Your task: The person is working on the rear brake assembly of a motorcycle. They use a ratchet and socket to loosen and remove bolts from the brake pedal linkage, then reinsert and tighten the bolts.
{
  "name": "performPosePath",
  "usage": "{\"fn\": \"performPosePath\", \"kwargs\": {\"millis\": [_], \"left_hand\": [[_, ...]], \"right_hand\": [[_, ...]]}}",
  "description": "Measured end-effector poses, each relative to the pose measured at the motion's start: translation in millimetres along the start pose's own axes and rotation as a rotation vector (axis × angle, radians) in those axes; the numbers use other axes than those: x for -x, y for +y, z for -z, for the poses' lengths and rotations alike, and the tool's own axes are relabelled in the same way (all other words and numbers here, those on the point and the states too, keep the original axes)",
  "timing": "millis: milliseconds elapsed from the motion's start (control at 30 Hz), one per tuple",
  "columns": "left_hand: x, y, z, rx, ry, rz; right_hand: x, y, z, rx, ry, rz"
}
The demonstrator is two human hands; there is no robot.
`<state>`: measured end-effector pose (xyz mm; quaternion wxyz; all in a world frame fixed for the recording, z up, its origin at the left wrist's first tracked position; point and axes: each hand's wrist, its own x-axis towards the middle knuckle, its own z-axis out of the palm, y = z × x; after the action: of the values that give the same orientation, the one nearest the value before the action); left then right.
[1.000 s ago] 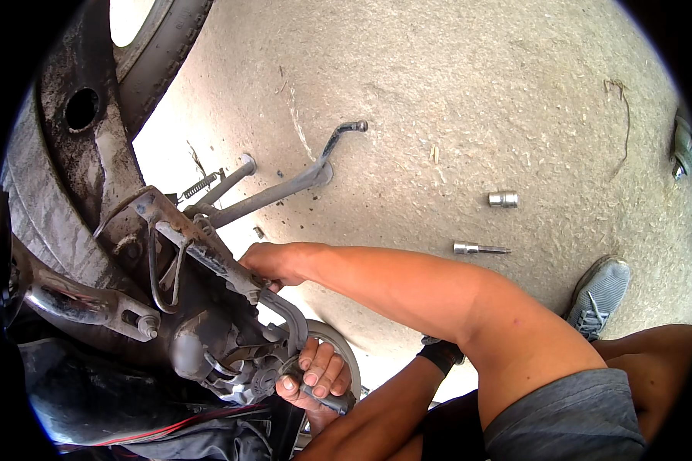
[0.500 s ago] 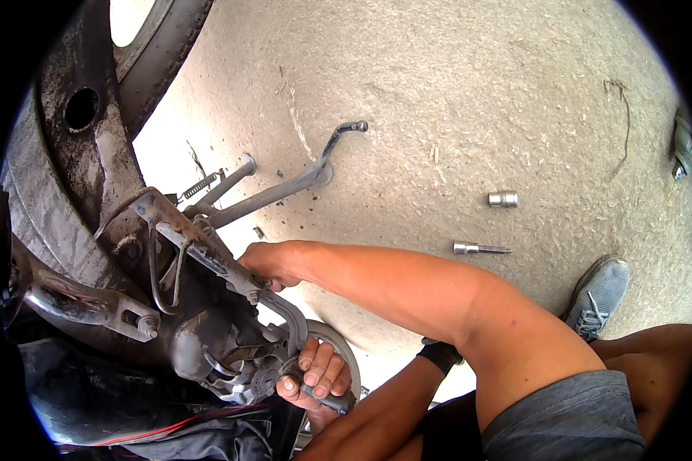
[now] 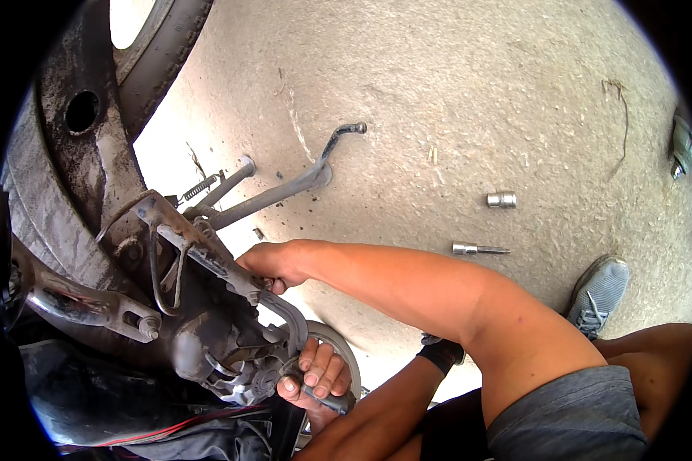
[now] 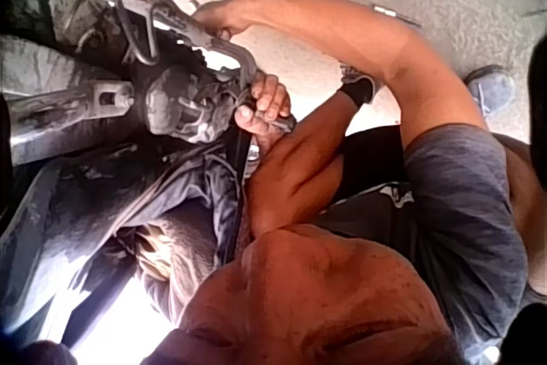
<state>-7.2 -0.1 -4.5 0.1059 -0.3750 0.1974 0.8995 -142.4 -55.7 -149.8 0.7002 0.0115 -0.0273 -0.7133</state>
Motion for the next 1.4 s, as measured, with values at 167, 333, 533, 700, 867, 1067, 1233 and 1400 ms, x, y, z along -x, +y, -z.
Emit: {"fn": "performPosePath", "kwargs": {"millis": [167, 333, 533, 700, 867, 1067, 1233, 1400], "left_hand": [[-0.8, -0.1, -2.0, 0.002, -0.012, 0.007], [-0.4, -0.3, 0.0, 0.004, -0.004, 0.002], [0.6, -0.6, -1.3, -0.001, 0.011, -0.001], [1.2, 0.4, -3.7, -0.006, 0.006, -0.002], [-1.0, -1.5, -0.8, 0.008, 0.024, 0.004], [1.9, -1.9, -2.8, 0.007, 0.029, -0.020], [1.5, -2.2, -3.3, 0.001, 0.031, -0.015], [0.5, -1.9, -0.8, -0.003, 0.025, -0.011]], "right_hand": [[-7.7, 3.1, 3.7, -0.006, -0.028, 0.009], [-6.5, 2.5, -2.5, -0.100, 0.024, -0.020], [-10.9, 6.2, -0.3, -0.235, -0.032, -0.098], [-16.4, 10.1, 3.5, -0.226, -0.062, -0.078], [-13.6, 11.6, 5.9, -0.172, 0.134, 0.113], [5.7, -0.9, 3.4, 0.060, 0.168, 0.166], [-2.1, 3.3, 0.9, 0.047, 0.128, 0.182], [-3.5, 2.0, 4.2, 0.162, 0.091, 0.197]]}}
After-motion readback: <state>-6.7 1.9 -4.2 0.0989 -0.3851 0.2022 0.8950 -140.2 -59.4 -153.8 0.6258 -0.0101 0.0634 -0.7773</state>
